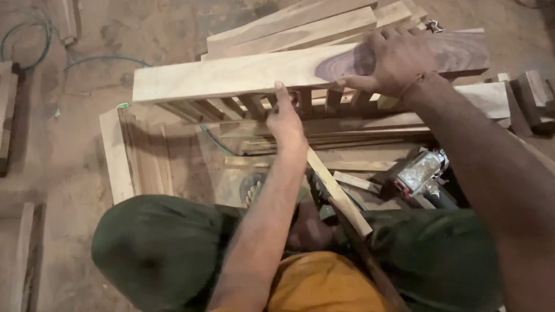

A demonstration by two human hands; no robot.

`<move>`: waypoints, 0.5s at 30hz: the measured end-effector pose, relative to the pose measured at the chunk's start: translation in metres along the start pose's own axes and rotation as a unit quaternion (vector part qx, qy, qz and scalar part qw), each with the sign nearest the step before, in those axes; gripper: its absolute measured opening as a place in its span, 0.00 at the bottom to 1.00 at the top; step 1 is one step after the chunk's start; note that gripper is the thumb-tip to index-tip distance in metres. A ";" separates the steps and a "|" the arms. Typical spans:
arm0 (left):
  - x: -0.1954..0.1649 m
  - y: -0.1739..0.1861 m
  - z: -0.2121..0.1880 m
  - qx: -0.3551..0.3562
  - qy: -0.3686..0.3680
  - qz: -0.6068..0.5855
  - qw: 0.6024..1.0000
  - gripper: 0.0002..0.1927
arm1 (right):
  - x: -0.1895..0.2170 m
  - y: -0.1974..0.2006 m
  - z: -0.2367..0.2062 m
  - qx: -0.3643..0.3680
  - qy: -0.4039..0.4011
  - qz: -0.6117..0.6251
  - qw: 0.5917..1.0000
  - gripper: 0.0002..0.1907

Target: The person sits on the workshop floor assembling a slatted wooden chair or bench frame. They fit a narrow wooden slat between the frame rails, tap it into place with a hammer, hold a rail steady, and drive nails with a pneumatic nail gun, repeating the fit-and-fasten cycle.

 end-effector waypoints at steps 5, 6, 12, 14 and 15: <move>-0.009 -0.002 0.009 0.010 -0.027 0.087 0.996 0.34 | 0.001 -0.004 -0.007 0.005 -0.002 -0.012 1.000 0.55; -0.009 -0.002 0.008 0.014 -0.029 0.102 0.994 0.34 | 0.001 -0.006 -0.008 0.013 -0.001 -0.018 1.000 0.55; -0.045 -0.005 0.003 0.043 -0.180 0.160 0.970 0.31 | 0.000 -0.004 -0.006 -0.009 0.007 -0.026 1.000 0.58; -0.043 -0.007 0.006 0.060 -0.165 0.202 0.964 0.34 | 0.000 -0.002 -0.006 -0.008 0.006 -0.006 1.000 0.56; -0.042 -0.008 0.008 0.067 -0.157 0.223 0.960 0.36 | 0.001 -0.001 -0.005 -0.007 0.006 0.005 1.000 0.55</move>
Point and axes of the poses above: each hand's wrist, its own z-axis towards the middle knuckle, its own y-axis out of the back of the hand, x = y × z, the point moved 8 cm from there along z, towards the middle knuckle, and after that the axes turned 13 degrees about -x, right-handed, at the moved point
